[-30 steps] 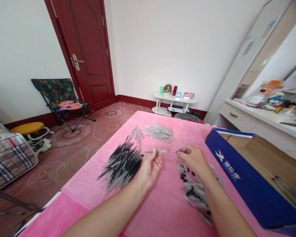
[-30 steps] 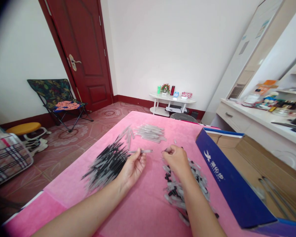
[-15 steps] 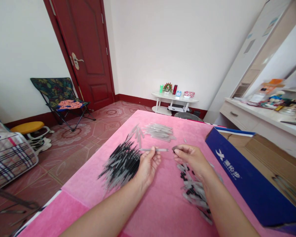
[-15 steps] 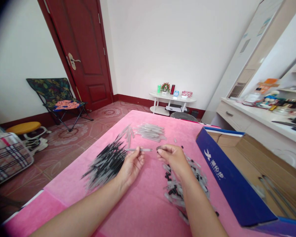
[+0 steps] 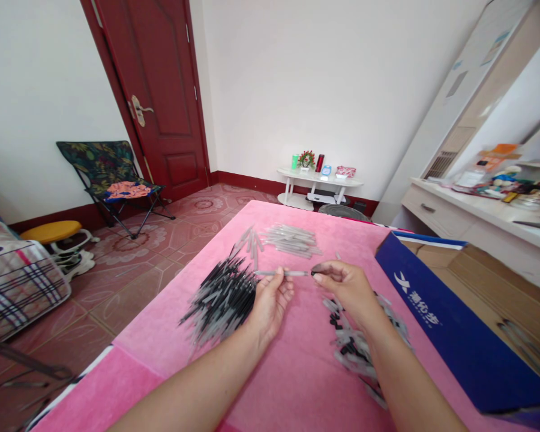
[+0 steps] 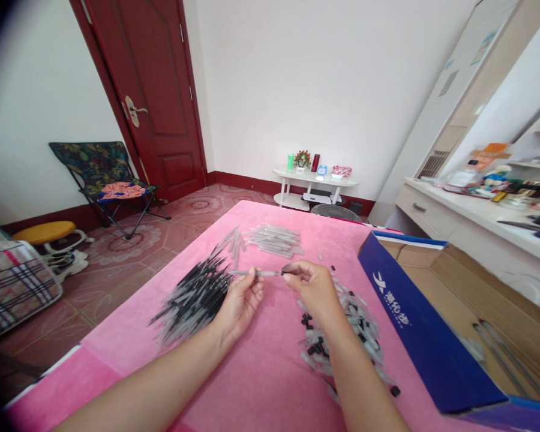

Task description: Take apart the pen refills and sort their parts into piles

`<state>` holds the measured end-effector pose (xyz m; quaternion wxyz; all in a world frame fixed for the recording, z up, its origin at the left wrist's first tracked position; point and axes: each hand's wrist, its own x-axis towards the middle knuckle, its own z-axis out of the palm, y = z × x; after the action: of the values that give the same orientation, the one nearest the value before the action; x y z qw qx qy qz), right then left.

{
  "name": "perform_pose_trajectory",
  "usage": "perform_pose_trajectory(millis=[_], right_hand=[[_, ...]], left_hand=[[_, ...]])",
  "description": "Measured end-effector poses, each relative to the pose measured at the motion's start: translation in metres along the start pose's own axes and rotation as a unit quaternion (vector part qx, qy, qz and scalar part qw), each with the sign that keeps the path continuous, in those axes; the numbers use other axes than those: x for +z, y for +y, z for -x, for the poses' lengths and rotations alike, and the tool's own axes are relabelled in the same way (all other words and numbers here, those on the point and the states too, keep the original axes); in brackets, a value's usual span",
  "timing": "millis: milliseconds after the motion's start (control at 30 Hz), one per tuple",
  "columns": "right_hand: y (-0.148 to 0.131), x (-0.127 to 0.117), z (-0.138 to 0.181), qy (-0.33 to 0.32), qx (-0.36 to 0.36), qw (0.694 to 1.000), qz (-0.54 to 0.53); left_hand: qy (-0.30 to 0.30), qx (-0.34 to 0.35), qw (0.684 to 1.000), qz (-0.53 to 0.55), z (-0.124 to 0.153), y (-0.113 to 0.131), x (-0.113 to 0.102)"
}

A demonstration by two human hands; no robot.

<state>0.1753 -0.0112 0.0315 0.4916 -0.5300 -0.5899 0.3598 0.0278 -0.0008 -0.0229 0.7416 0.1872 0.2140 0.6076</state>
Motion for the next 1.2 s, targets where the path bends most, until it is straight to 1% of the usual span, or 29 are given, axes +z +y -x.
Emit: perform_pose_trajectory(millis=[300, 467, 700, 867, 1067, 1133, 1200], right_hand=[[0.004, 0.001, -0.001, -0.010, -0.006, 0.999, 0.039], [0.004, 0.001, -0.002, -0.012, -0.006, 0.998, 0.058], [0.005, 0.002, -0.002, 0.006, -0.001, 0.999, 0.053], [0.006, 0.006, -0.001, 0.012, 0.013, 0.999, 0.037], [0.018, 0.009, 0.000, -0.002, 0.009, 0.993, 0.120], [0.020, 0.009, 0.000, -0.013, 0.010, 0.992, 0.124], [0.020, 0.009, 0.000, -0.024, -0.007, 0.993, 0.118]], left_hand=[[-0.005, 0.002, 1.000, -0.003, 0.000, -0.001, -0.001], [-0.008, 0.005, 1.000, -0.025, 0.002, -0.001, 0.000], [-0.005, 0.020, 0.998, -0.052, 0.002, -0.002, 0.000], [-0.018, 0.025, 0.998, -0.060, 0.002, -0.002, 0.000], [-0.019, 0.032, 0.997, -0.066, 0.001, -0.004, 0.000], [-0.014, 0.032, 0.997, -0.065, 0.000, -0.004, -0.002], [-0.010, 0.033, 0.997, -0.064, 0.000, -0.004, -0.003]])
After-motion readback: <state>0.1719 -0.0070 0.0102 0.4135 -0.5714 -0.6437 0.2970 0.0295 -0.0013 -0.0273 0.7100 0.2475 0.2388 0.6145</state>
